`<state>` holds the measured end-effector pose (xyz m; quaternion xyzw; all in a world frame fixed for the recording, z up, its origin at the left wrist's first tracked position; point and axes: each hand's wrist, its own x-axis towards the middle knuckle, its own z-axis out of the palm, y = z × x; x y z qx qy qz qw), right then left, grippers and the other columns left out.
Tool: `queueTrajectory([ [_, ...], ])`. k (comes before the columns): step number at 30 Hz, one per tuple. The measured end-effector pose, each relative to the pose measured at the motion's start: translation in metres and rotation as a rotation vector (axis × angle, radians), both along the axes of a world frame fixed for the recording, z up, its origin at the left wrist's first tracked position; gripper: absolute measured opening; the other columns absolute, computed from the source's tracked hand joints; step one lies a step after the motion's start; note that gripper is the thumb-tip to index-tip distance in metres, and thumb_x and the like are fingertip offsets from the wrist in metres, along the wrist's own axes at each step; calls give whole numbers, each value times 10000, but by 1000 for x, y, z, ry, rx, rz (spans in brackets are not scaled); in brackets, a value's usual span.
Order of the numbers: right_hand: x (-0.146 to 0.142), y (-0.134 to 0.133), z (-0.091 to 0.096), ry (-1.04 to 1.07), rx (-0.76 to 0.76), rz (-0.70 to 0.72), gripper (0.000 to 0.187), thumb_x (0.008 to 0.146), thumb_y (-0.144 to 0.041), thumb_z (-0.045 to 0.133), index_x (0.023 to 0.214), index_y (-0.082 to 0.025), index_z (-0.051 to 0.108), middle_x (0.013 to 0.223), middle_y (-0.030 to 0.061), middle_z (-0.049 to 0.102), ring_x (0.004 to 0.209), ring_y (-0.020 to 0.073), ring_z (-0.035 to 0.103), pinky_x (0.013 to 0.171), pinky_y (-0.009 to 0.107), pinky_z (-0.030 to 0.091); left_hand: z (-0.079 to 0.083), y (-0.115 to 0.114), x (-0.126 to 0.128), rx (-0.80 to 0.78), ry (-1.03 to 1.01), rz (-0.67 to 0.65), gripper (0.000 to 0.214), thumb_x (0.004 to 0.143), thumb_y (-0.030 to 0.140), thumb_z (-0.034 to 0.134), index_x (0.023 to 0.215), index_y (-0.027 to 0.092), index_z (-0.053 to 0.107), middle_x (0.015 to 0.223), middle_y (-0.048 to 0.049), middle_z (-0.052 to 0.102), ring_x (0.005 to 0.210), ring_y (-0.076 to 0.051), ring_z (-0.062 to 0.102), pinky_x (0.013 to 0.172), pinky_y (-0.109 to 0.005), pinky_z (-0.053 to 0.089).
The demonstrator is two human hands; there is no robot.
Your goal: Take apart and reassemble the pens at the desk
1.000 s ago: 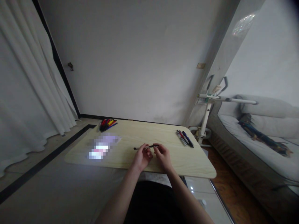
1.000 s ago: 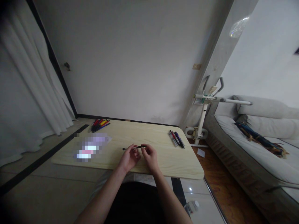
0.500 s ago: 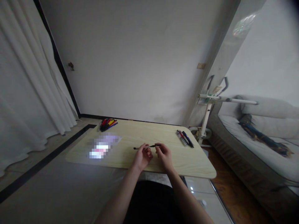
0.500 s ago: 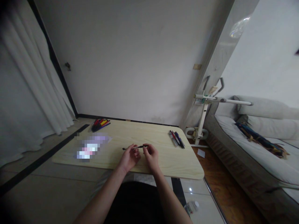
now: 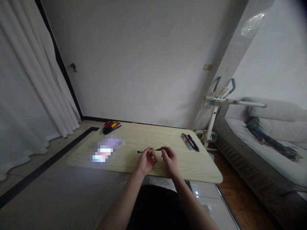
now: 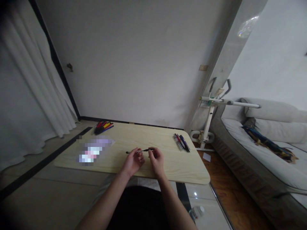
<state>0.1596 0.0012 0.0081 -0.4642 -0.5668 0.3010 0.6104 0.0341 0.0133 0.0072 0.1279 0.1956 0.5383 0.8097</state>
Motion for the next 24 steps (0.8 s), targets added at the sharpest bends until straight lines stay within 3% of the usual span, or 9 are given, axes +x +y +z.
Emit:
queueTrajectory([
  [24, 3, 2, -4, 101, -4, -64, 224, 774, -355, 501, 866, -164, 573, 548, -36, 460, 462, 86, 417, 422, 200, 332, -3, 1, 0, 14, -34, -13, 121, 726, 261, 558, 746, 143, 543, 517, 33, 497, 411, -60, 426, 416, -196, 308],
])
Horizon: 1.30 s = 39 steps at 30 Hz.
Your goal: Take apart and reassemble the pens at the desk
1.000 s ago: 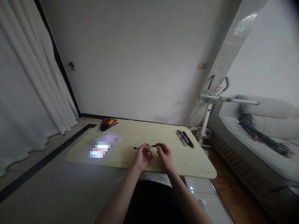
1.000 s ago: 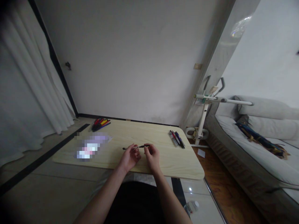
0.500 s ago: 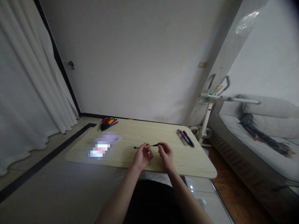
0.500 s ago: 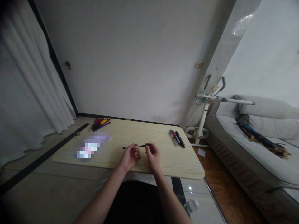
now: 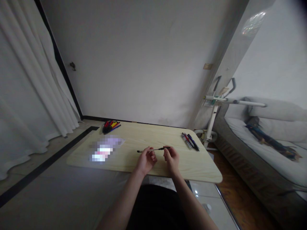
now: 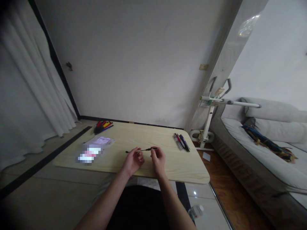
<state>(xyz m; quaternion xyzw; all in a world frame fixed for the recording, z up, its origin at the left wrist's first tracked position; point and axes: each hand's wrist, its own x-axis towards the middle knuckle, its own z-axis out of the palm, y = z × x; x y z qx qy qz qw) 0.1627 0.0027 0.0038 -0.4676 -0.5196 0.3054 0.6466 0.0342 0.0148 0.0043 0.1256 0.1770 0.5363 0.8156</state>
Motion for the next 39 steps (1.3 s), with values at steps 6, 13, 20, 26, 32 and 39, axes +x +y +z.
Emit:
queueTrajectory([
  [6, 0, 0, 0, 39, -6, -4, 239, 767, -367, 506, 863, -158, 573, 539, -40, 452, 443, 79, 401, 407, 194, 322, -2, 1, 0, -4, -19, -1, 110, 731, 251, 550, 750, 143, 539, 519, 31, 496, 414, -64, 426, 416, -198, 305],
  [13, 1, 1, 1, 77, -10, 4, 257, 759, -374, 503, 863, -148, 567, 537, -37, 438, 432, 73, 379, 384, 184, 308, -3, 1, 0, 3, -14, 6, 104, 732, 248, 551, 761, 149, 539, 521, 32, 499, 416, -62, 421, 422, -197, 302],
  [20, 3, -2, 6, 87, 23, -23, 236, 763, -355, 495, 849, -148, 568, 530, -41, 432, 442, 72, 376, 393, 179, 302, -4, 1, 0, -1, -14, -5, 111, 729, 251, 554, 754, 144, 538, 520, 29, 503, 415, -64, 425, 422, -197, 303],
  [26, 4, -2, 9, 114, 25, -26, 223, 759, -350, 504, 834, -150, 568, 519, -47, 421, 431, 70, 364, 386, 180, 290, -2, 0, 1, -12, -18, -2, 105, 730, 246, 551, 744, 142, 539, 514, 28, 504, 409, -62, 424, 419, -195, 302],
  [32, 6, -2, 9, 121, 32, -39, 235, 755, -354, 505, 843, -145, 565, 515, -51, 415, 417, 64, 353, 377, 177, 281, -1, 1, 1, -16, -13, -3, 107, 732, 252, 549, 740, 146, 538, 511, 29, 504, 410, -63, 425, 421, -195, 303],
  [39, 9, -5, 8, 102, 38, -42, 222, 765, -341, 499, 841, -142, 563, 520, -46, 424, 425, 66, 356, 384, 178, 283, -2, 1, 1, -2, -24, -7, 115, 731, 255, 553, 752, 142, 544, 519, 30, 497, 410, -61, 422, 421, -198, 304],
])
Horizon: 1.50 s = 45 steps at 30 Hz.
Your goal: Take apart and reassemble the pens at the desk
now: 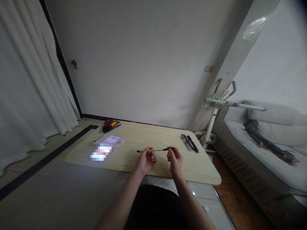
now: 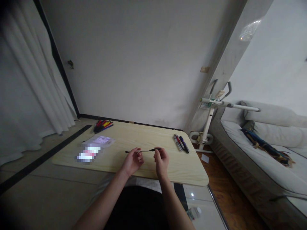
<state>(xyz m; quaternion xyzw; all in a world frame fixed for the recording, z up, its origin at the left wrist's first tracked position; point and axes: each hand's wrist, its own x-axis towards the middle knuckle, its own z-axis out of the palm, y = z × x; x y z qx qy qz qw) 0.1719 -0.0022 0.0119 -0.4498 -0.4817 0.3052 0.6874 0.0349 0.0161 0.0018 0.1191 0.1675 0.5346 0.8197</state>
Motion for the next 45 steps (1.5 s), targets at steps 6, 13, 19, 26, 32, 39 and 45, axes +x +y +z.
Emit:
queueTrajectory([
  [6, 4, 1, -1, -9, 4, -66, 206, 766, -346, 499, 809, -149, 542, 537, -47, 431, 419, 65, 362, 377, 179, 293, -2, 1, 0, -2, -14, -3, 102, 738, 248, 547, 753, 147, 547, 520, 26, 504, 410, -63, 416, 421, -199, 297],
  [13, 10, 5, -2, -24, 21, -112, 174, 736, -330, 536, 786, -167, 502, 555, -49, 447, 446, 78, 397, 392, 189, 334, -2, 0, -1, -6, -23, -7, 100, 738, 242, 544, 748, 144, 554, 519, 22, 506, 412, -64, 421, 416, -200, 295],
  [19, 17, 11, -8, -146, 27, -153, 165, 702, -286, 565, 794, -173, 487, 637, -20, 511, 529, 100, 473, 475, 214, 388, 0, -1, 0, -10, -7, -2, 103, 728, 243, 556, 743, 141, 558, 515, 26, 502, 404, -60, 416, 411, -197, 291],
  [26, 19, 15, -10, -419, -1, -153, 163, 709, -293, 538, 810, -166, 516, 689, 23, 592, 559, 123, 513, 509, 230, 399, 2, -2, 0, -11, 5, 7, 110, 731, 251, 555, 738, 142, 557, 516, 27, 500, 408, -60, 411, 417, -198, 290],
  [32, 21, 21, -9, -609, -61, -102, 158, 723, -290, 504, 824, -175, 543, 709, 30, 625, 579, 144, 543, 545, 247, 402, 3, -3, 0, 2, -16, -2, 109, 733, 250, 553, 731, 140, 557, 515, 27, 490, 411, -59, 408, 413, -196, 282],
  [39, 26, 28, -14, -818, -61, -157, 97, 683, -244, 522, 692, -180, 595, 666, 24, 575, 580, 141, 494, 558, 249, 378, 0, -1, 0, 18, -57, -30, 109, 748, 245, 537, 740, 138, 553, 523, 23, 493, 415, -59, 404, 412, -195, 277],
  [45, 25, 27, -18, -839, -97, -154, 120, 688, -227, 503, 707, -180, 611, 653, 21, 580, 606, 150, 509, 568, 250, 376, 0, -1, 0, 16, -52, -34, 114, 747, 250, 538, 740, 137, 553, 524, 24, 491, 415, -59, 404, 413, -197, 282],
])
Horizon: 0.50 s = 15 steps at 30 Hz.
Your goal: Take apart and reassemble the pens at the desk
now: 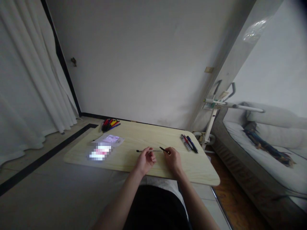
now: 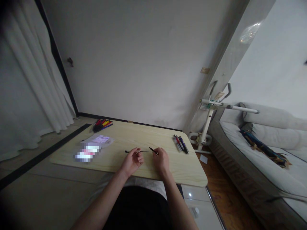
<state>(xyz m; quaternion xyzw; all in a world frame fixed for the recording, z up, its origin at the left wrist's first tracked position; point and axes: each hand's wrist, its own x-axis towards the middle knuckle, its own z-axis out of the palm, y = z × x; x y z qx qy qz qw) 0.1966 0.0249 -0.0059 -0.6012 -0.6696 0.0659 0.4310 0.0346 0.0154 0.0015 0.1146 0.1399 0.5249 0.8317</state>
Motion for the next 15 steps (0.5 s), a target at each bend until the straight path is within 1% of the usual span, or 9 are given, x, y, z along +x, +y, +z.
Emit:
queueTrajectory([
  [4, -1, -1, 0, -47, -2, -28, 120, 684, -233, 503, 710, -185, 609, 662, 25, 586, 632, 163, 514, 582, 259, 376, 1, -1, 0, -7, 19, 6, 115, 745, 254, 540, 734, 141, 554, 518, 27, 489, 408, -57, 401, 410, -196, 281],
  [9, -1, -4, 2, -96, 24, -52, 94, 685, -222, 511, 702, -190, 598, 704, 32, 596, 706, 178, 522, 641, 273, 380, 4, -2, 1, -23, 42, 19, 120, 743, 258, 542, 726, 140, 554, 514, 28, 485, 406, -56, 403, 410, -197, 285],
  [15, -2, -8, 4, -164, -12, -98, 105, 697, -206, 514, 732, -191, 611, 728, 44, 591, 758, 182, 520, 670, 266, 370, 3, -1, 0, -25, 51, 26, 111, 740, 251, 545, 726, 142, 551, 511, 32, 479, 404, -55, 402, 409, -196, 287],
])
